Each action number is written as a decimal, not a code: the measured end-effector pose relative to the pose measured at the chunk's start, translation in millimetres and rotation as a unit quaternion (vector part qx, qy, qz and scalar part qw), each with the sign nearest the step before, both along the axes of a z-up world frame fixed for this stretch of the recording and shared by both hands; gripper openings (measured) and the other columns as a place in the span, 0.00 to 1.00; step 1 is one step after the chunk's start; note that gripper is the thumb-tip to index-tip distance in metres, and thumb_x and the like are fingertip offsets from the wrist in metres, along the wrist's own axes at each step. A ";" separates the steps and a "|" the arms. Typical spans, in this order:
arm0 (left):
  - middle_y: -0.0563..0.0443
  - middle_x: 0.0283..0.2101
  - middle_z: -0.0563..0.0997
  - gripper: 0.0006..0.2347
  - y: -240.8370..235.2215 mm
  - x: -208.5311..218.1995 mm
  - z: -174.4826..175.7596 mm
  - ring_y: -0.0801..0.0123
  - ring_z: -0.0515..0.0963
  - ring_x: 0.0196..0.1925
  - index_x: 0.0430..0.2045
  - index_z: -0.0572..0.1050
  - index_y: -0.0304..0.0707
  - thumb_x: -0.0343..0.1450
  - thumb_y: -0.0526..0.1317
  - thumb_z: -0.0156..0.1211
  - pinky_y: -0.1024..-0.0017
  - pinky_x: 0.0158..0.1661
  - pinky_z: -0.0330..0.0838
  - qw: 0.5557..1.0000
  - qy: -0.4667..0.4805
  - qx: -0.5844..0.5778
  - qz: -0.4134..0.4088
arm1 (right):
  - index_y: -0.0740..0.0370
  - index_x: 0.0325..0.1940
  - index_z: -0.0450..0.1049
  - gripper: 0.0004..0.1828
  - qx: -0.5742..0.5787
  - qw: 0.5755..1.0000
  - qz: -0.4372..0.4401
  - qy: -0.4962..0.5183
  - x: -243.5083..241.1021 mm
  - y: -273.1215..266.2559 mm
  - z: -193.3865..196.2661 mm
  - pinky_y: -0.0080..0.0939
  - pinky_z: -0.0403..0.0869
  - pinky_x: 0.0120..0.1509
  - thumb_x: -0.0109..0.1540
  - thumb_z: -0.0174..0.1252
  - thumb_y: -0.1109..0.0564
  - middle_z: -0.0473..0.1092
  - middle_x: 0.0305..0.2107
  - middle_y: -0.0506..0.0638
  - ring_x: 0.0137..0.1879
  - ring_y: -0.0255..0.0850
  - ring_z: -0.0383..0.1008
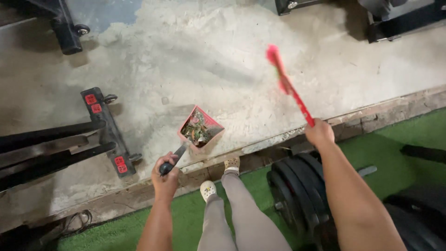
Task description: Sweep debris from the floor into a dustpan using a broom.
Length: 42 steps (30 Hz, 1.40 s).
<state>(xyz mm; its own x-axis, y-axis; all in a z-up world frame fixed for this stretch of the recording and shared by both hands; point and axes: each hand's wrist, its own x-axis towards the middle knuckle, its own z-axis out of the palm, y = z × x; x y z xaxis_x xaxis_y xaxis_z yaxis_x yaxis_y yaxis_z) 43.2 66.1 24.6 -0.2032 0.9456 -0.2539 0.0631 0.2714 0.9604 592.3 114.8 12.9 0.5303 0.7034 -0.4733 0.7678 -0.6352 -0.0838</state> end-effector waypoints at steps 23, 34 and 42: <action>0.46 0.41 0.83 0.09 67.2 27.3 16.6 0.71 0.79 0.45 0.30 0.79 0.30 0.72 0.40 0.64 0.73 0.49 0.70 0.988 0.024 -0.050 0.142 | 0.50 0.67 0.70 0.27 -0.015 0.998 0.011 0.064 4.7 34.1 -10.9 0.58 0.72 0.62 0.64 0.52 0.44 0.74 0.52 0.64 0.58 0.63 0.74; 0.52 0.29 0.80 0.13 176.2 66.7 29.4 0.75 0.74 0.34 0.25 0.78 0.31 0.75 0.42 0.59 0.75 0.40 0.70 0.995 0.067 -0.017 0.069 | 0.72 0.58 0.73 0.28 0.005 0.997 -0.074 -0.039 108.3 171.1 -195.8 0.58 0.70 0.64 0.61 0.54 0.47 0.72 0.51 0.75 0.60 0.66 0.72; 0.47 0.31 0.78 0.05 186.5 85.3 14.6 0.70 0.74 0.35 0.29 0.76 0.30 0.68 0.35 0.62 0.71 0.40 0.71 0.997 0.081 -0.005 0.018 | 0.56 0.57 0.81 0.18 -0.199 0.856 0.436 -0.193 14.1 229.0 -385.8 0.59 0.80 0.48 0.67 0.51 0.54 0.80 0.43 0.52 0.48 0.50 0.82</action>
<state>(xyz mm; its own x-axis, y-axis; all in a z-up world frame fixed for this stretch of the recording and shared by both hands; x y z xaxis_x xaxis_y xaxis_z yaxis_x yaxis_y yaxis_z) 128.5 252.6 39.1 -0.2766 0.9346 -0.2235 0.2076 0.2852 0.9357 606.4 343.8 -372.9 0.0580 0.7352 -0.6754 0.8862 0.2735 0.3738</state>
